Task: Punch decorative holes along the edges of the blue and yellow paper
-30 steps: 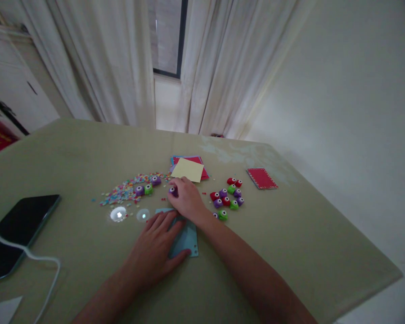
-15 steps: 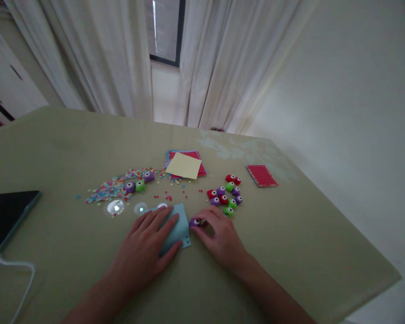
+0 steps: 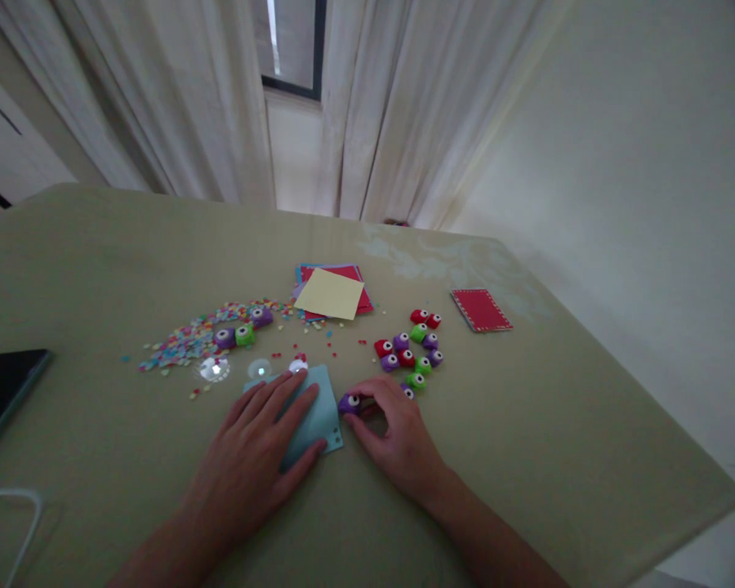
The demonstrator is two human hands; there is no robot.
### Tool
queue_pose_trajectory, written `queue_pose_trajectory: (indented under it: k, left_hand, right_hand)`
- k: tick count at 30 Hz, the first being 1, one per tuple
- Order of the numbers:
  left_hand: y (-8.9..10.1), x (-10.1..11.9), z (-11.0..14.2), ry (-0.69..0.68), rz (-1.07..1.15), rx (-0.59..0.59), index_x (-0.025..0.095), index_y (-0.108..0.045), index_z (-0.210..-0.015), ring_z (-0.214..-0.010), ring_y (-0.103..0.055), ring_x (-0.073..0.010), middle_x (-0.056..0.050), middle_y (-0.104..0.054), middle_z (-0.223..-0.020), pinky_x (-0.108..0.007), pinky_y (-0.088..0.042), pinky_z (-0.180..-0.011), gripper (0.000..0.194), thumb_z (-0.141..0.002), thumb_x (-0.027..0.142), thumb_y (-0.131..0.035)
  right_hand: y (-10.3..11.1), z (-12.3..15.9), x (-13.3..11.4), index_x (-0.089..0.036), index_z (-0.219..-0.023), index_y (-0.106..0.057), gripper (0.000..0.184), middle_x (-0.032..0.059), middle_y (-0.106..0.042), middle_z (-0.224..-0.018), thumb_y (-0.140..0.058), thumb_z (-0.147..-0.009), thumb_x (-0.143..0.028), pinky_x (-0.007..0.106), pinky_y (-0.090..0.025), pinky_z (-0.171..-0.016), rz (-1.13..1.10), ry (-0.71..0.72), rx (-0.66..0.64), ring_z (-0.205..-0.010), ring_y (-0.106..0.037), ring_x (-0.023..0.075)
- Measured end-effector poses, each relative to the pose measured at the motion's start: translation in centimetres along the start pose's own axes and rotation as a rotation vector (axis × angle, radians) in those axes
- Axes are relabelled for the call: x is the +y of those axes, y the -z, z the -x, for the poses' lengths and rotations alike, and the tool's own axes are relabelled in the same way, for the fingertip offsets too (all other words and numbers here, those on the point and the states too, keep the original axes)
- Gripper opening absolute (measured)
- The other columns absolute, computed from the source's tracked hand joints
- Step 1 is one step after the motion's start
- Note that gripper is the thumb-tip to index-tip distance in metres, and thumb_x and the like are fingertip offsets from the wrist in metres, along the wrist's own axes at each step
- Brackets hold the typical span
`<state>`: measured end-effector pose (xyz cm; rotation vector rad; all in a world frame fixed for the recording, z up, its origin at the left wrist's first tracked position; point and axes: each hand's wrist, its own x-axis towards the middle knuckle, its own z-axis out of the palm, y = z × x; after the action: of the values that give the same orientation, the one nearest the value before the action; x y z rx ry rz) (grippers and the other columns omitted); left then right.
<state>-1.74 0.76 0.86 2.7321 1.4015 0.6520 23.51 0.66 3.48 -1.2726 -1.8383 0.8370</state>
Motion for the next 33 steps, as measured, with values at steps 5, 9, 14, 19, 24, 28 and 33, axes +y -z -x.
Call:
queue_pose_trajectory:
  k: [5, 9, 14, 19, 24, 28, 33]
  left_hand:
    - [0.09, 0.05, -0.06, 0.007, 0.006, -0.001, 0.026, -0.053, -0.158, -0.145, -0.055, -0.0349, -0.01, -0.057, -0.165, -0.054, -0.043, -0.118, 0.056, -0.108, 0.05, -0.059]
    - [0.15, 0.15, 0.06, 0.014, 0.005, -0.006, 0.027, -0.053, -0.158, -0.147, -0.054, -0.0345, -0.009, -0.055, -0.166, -0.053, -0.042, -0.12, 0.055, -0.108, 0.051, -0.057]
    - [-0.06, 0.05, 0.17, 0.023, -0.025, -0.002, 0.024, -0.05, -0.161, -0.148, -0.053, -0.0356, -0.012, -0.053, -0.168, -0.053, -0.041, -0.12, 0.06, -0.108, 0.054, -0.056]
    - [-0.22, -0.14, 0.19, 0.007, -0.044, -0.017, 0.023, -0.048, -0.163, -0.151, -0.052, -0.0351, -0.011, -0.05, -0.171, -0.053, -0.04, -0.12, 0.064, -0.108, 0.053, -0.056]
    - [-0.14, -0.12, 0.17, -0.009, -0.051, -0.02, 0.025, -0.048, -0.164, -0.155, -0.049, -0.0322, -0.008, -0.048, -0.173, -0.051, -0.035, -0.124, 0.063, -0.108, 0.053, -0.056]
    - [-0.14, -0.16, 0.2, -0.018, -0.057, -0.017, 0.024, -0.048, -0.164, -0.155, -0.049, -0.0321, -0.008, -0.048, -0.173, -0.05, -0.033, -0.124, 0.064, -0.108, 0.053, -0.056]
    - [-0.15, -0.22, 0.19, -0.007, -0.041, -0.013, 0.027, -0.046, -0.166, -0.155, -0.049, -0.0322, -0.007, -0.048, -0.174, -0.05, -0.035, -0.125, 0.065, -0.108, 0.053, -0.057]
  right_hand:
    - [-0.08, 0.07, 0.29, -0.02, -0.116, -0.072, 0.022, 0.0073, -0.068, -0.111, -0.075, -0.096, -0.011, 0.03, -0.065, -0.084, 0.002, 0.013, -0.003, -0.091, -0.073, 0.0187]
    - [0.07, -0.06, 0.25, -0.02, -0.114, -0.072, 0.021, 0.007, -0.071, -0.108, -0.077, -0.095, -0.012, 0.031, -0.062, -0.084, 0.028, 0.066, -0.005, -0.093, -0.072, 0.0204]
    - [0.02, -0.1, 0.21, -0.021, -0.116, -0.074, 0.022, 0.0066, -0.077, -0.108, -0.078, -0.096, -0.013, 0.033, -0.058, -0.089, 0.023, 0.125, -0.054, -0.098, -0.072, 0.0218]
    - [0.28, -0.26, 0.31, -0.023, -0.116, -0.078, 0.022, 0.0061, -0.082, -0.112, -0.082, -0.096, -0.014, 0.035, -0.057, -0.099, -0.029, 0.116, -0.082, -0.106, -0.075, 0.0221]
    - [0.78, -0.46, 0.02, -0.024, -0.123, -0.08, 0.024, 0.0066, -0.083, -0.118, -0.077, -0.1, -0.015, 0.036, -0.057, -0.103, -0.08, 0.095, -0.139, -0.111, -0.076, 0.0219]
    - [0.81, -0.48, -0.05, -0.023, -0.121, -0.081, 0.022, 0.0067, -0.083, -0.116, -0.077, -0.101, -0.016, 0.035, -0.058, -0.103, -0.09, 0.092, -0.143, -0.109, -0.076, 0.0219]
    - [0.65, -0.48, 0.03, -0.023, -0.12, -0.081, 0.021, 0.0063, -0.084, -0.116, -0.078, -0.101, -0.017, 0.035, -0.058, -0.103, -0.09, 0.093, -0.132, -0.109, -0.077, 0.0215]
